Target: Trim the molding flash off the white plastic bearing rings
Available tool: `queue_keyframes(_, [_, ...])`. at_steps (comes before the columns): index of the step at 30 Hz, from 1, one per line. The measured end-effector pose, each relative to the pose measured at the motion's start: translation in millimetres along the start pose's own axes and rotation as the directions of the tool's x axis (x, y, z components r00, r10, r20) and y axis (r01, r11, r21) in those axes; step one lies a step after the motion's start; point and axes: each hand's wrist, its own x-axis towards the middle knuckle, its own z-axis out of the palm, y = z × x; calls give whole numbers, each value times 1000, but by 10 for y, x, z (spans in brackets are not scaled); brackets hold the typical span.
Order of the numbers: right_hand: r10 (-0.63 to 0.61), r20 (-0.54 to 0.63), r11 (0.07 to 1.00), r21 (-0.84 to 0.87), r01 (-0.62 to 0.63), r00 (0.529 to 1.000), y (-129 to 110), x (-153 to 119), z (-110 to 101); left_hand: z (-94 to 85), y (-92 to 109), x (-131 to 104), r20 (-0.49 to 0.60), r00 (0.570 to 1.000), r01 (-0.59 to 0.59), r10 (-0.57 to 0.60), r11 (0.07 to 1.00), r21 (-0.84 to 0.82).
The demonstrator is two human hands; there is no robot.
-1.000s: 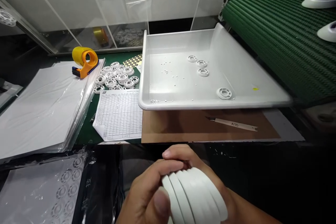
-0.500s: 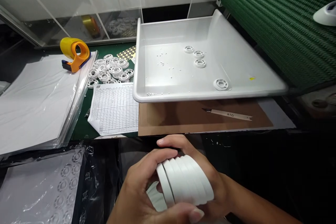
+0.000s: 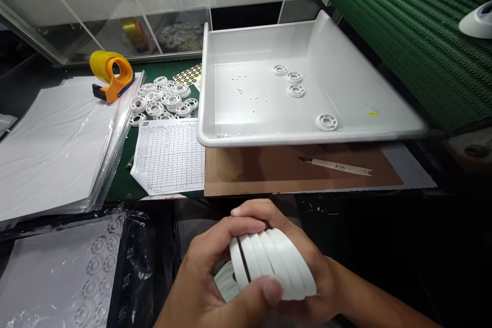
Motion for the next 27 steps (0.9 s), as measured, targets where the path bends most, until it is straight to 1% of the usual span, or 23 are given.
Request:
queue_keyframes(2, [-42, 22, 996, -73, 44, 999, -16, -2, -32, -5, 10, 15, 35, 999, 24, -20, 995, -95])
queue_keyframes(4, [-58, 31, 993, -101, 61, 998, -19, -16, -48, -17, 13, 54, 63, 998, 15, -7, 990, -140])
queue_keyframes(6, [-36, 19, 997, -64, 37, 999, -4, -38, -43, -35, 6, 113, 95, 995, -1, 13, 992, -129])
queue_keyframes(8, [29, -4, 999, 27, -29, 1000, 28, -64, -22, -53, -6, 179, 134, 991, -15, 29, 995, -101])
queue_keyframes(9, [76, -14, 994, 85, -75, 997, 48, -77, -10, -64, -15, 210, 133, 990, -33, 44, 996, -82])
queue_keyframes(10, [130, -16, 981, 147, -127, 991, 69, -92, 3, -77, -27, 238, 110, 992, -59, 65, 997, -54])
queue_keyframes(12, [224, 9, 942, 256, -219, 975, 106, -122, 17, -118, -64, 283, 14, 991, -136, 135, 990, 46])
queue_keyframes(14, [246, 37, 916, 319, -244, 969, 126, -147, 11, -184, -122, 318, -78, 975, -194, 208, 968, 158])
queue_keyframes(15, [235, 36, 915, 328, -233, 971, 128, -155, 1, -223, -156, 332, -96, 967, -213, 234, 958, 193])
queue_keyframes(17, [210, 8, 933, 298, -202, 978, 123, -157, -22, -293, -219, 350, -100, 960, -239, 262, 952, 191])
queue_keyframes(19, [208, -11, 949, 244, -199, 978, 123, -147, -39, -326, -249, 346, -90, 955, -270, 284, 953, 139])
queue_keyframes(21, [185, -9, 957, 227, -179, 983, 135, -134, -43, -305, -233, 317, -60, 953, -288, 296, 951, 117])
queue_keyframes(23, [118, 11, 964, 238, -117, 993, 149, -124, -46, -241, -180, 269, -7, 961, -272, 275, 952, 141])
queue_keyframes(24, [71, 11, 977, 201, -72, 997, 149, -120, -52, -201, -148, 244, 23, 965, -261, 261, 951, 165])
queue_keyframes(25, [28, 5, 992, 126, -29, 1000, 143, -117, -61, -161, -117, 223, 53, 967, -254, 248, 947, 195])
queue_keyframes(27, [-40, -7, 994, -106, 39, 999, 111, -108, -90, -93, -70, 197, 119, 964, -261, 237, 930, 258])
